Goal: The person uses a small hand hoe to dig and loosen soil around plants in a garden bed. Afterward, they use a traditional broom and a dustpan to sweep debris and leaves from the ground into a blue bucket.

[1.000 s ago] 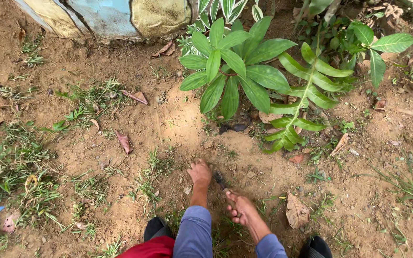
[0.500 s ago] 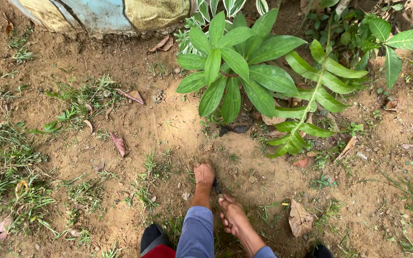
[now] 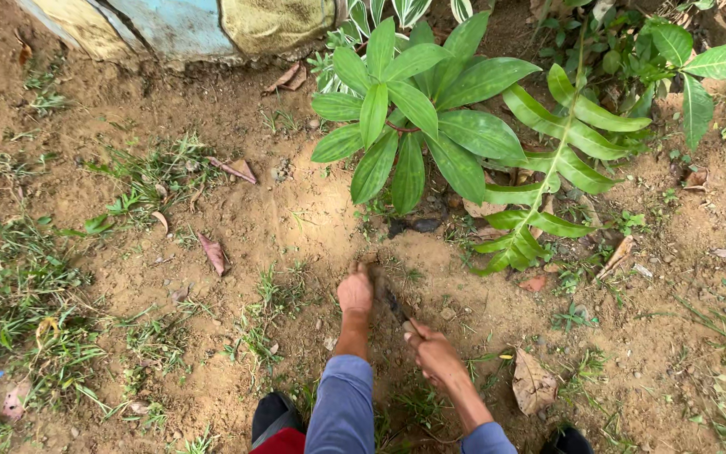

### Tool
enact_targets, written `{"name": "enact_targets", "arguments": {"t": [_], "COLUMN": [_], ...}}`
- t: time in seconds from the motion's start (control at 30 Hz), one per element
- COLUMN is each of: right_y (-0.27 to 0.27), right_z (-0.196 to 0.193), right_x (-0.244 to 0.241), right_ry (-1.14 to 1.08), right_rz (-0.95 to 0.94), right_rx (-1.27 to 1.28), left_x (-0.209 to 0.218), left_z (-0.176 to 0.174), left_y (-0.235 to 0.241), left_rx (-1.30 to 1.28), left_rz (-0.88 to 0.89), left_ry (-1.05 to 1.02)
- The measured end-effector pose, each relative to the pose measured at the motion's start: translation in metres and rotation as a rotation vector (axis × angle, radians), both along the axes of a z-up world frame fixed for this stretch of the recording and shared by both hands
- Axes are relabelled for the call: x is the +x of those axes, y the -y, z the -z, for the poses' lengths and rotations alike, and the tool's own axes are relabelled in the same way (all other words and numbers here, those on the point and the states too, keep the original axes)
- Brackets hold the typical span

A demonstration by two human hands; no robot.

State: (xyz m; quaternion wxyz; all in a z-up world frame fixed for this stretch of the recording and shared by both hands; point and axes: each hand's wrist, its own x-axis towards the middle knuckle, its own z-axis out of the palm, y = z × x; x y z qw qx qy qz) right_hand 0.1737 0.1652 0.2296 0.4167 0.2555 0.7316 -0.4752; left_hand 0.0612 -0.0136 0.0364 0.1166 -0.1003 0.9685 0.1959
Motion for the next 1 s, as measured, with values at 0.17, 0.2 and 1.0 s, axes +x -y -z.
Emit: {"name": "enact_targets", "arguments": {"t": [0.17,0.2,1.0], "right_y": [0.01,0.009,-0.007], "right_z": [0.003,0.007,0.054], "right_x": [0.003,0.004,0.047], "right_ry": [0.038,0.049,0.215], "right_rz": [0.234,0.259,0.961], "right_rx": [-0.127,-0.144,-0.495], "left_x": [-0.006,-0.006,0.02], "left_z": [0.025,0.025,-0.049], "left_y": [0.008,0.008,-0.053], "left_rx": [-0.306,-0.323,0.212], "left_rz": [0.067,0.119,0.017], "left_ry": [-0.059,0.002,-0.095]}}
